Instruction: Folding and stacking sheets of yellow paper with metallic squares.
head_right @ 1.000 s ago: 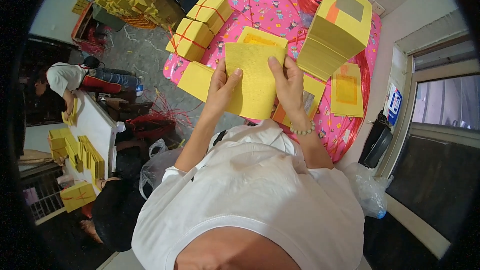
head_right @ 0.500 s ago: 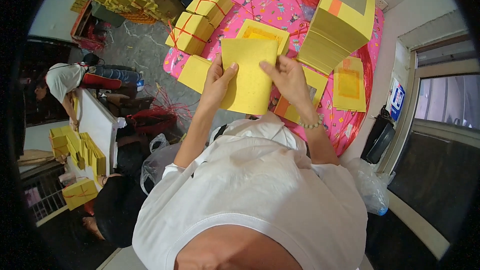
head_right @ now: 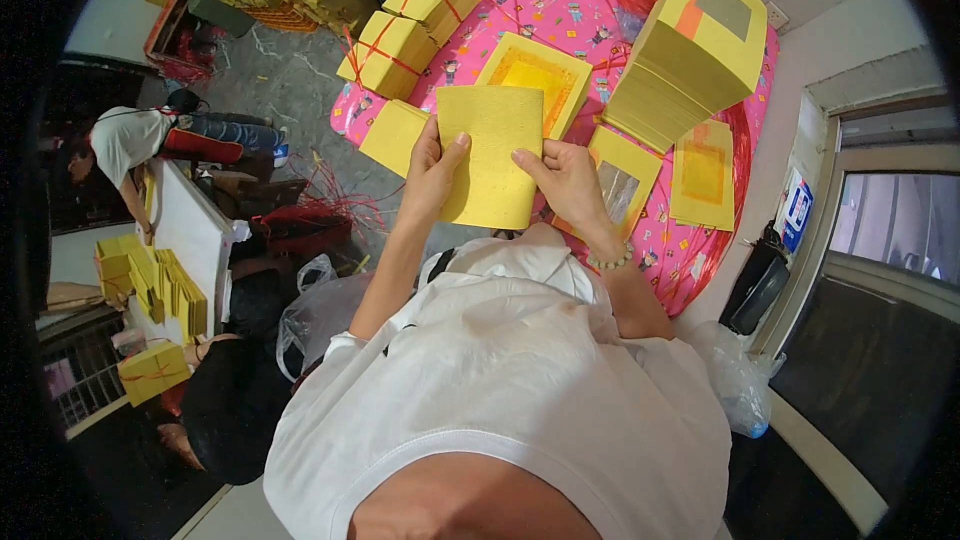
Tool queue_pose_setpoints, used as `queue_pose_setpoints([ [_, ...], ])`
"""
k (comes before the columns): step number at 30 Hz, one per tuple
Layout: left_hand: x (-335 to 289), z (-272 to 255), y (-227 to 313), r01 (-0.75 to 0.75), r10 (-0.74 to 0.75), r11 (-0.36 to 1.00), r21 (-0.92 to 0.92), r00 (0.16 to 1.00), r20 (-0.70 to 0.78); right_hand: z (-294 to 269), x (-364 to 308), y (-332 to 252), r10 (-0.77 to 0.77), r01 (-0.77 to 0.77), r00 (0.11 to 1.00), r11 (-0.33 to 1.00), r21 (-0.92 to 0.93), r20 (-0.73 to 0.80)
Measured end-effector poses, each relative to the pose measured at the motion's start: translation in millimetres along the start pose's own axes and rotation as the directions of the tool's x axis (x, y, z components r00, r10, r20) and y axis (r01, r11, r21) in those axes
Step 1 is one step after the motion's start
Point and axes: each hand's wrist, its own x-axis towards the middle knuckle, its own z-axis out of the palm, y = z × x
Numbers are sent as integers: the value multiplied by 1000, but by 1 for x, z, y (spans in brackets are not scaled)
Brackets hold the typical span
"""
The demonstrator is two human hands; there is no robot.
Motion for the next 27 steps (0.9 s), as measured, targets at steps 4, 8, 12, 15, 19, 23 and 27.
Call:
queue_pose_setpoints([
  [4, -8, -14, 1, 2, 0, 999, 45, 999, -53, 9, -1, -7, 174, -166, 983, 980, -108, 66],
  [8, -16, -29, -6, -26, 32, 999, 43, 991, -127, 19, 4, 6, 182, -175, 979, 981, -82, 86],
  [12, -24, -41, -2, -69, 76, 997, 40, 973, -218, 33, 7, 23, 154, -139, 978, 984, -108, 144],
  [15, -34, -57, -12, -55, 58, 998, 17, 957, -284, 44, 9, 26, 151, -135, 963, 987, -85, 222],
  [19, -46, -72, -13, -91, 104, 994, 53, 921, -375, 55, 16, 36, 336, -245, 905, 913, -327, 261],
  [23, -55, -90, -23, -125, 139, 990, 60, 878, -458, 70, 21, 55, 162, -80, 953, 950, -302, 257],
  [27, -57, -106, -37, -77, 9, 993, -90, 806, -592, 88, 36, 48, 70, 49, 965, 901, -432, 254],
])
